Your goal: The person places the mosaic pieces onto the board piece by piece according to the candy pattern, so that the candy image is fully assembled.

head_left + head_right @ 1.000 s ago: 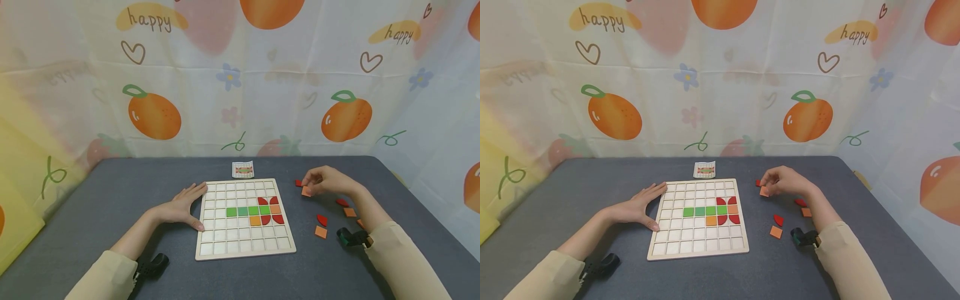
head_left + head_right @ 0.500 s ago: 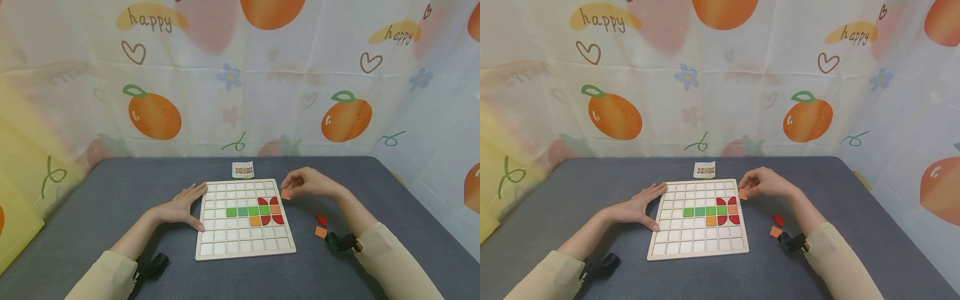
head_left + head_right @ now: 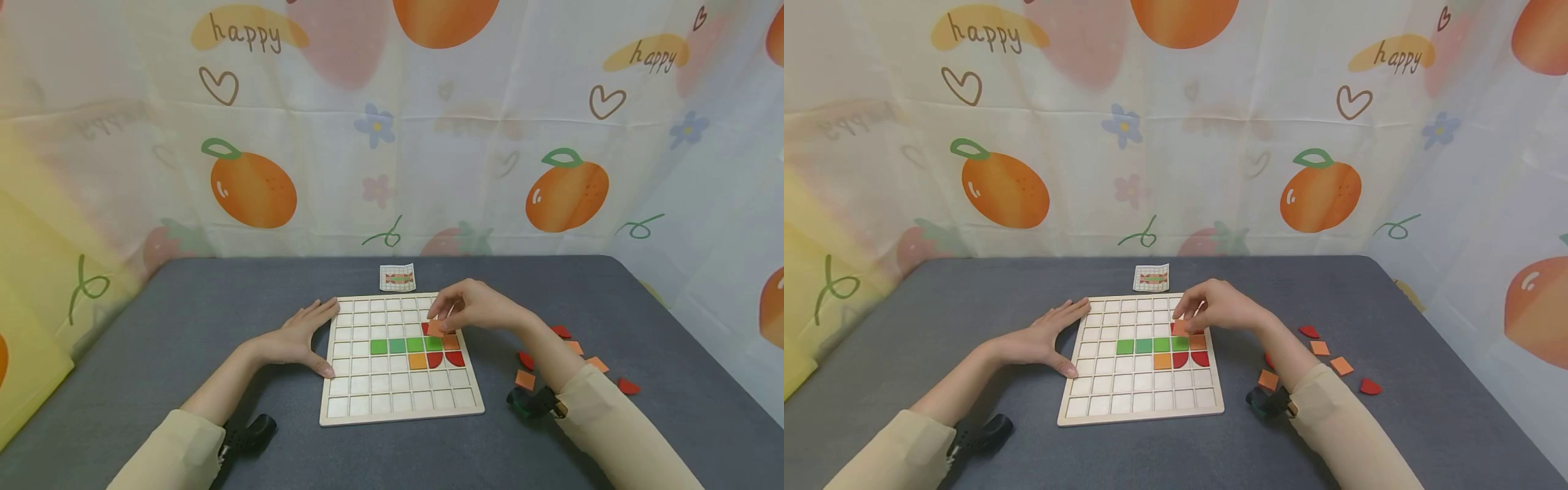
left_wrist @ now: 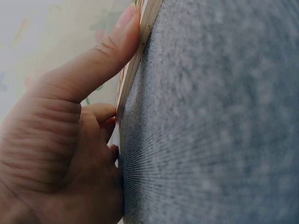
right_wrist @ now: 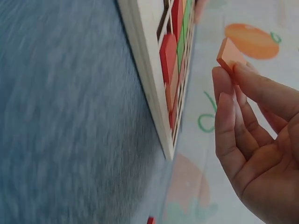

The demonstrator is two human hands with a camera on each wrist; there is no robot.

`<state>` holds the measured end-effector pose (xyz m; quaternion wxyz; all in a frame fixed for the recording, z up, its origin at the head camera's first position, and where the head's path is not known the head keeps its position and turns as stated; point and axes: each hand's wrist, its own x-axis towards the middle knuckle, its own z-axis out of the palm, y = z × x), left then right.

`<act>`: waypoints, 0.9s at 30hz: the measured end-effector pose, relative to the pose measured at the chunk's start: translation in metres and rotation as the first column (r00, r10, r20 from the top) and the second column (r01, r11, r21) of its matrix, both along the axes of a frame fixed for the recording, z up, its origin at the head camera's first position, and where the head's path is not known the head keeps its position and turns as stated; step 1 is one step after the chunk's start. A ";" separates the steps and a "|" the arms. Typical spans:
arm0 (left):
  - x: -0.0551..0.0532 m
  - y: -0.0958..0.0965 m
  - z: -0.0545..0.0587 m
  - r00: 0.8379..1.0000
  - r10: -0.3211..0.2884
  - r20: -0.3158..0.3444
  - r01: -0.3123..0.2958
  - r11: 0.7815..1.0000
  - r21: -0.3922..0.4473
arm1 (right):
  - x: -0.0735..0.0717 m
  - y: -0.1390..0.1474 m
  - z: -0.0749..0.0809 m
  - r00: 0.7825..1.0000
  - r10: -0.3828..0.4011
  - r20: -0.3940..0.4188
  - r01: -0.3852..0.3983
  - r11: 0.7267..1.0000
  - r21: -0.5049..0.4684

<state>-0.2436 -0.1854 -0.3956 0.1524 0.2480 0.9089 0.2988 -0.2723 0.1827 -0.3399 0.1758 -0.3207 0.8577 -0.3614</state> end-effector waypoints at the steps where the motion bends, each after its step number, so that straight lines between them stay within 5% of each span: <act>1: 0.000 0.000 0.000 1.000 0.000 0.001 0.000 1.000 0.000 | 0.001 -0.003 -0.001 1.000 0.006 0.000 -0.006 1.000 -0.003; 27: 0.000 -0.001 0.001 1.000 -0.010 -0.002 0.010 1.000 0.009 | 0.003 -0.060 -0.009 0.984 0.156 0.090 -0.156 0.988 0.000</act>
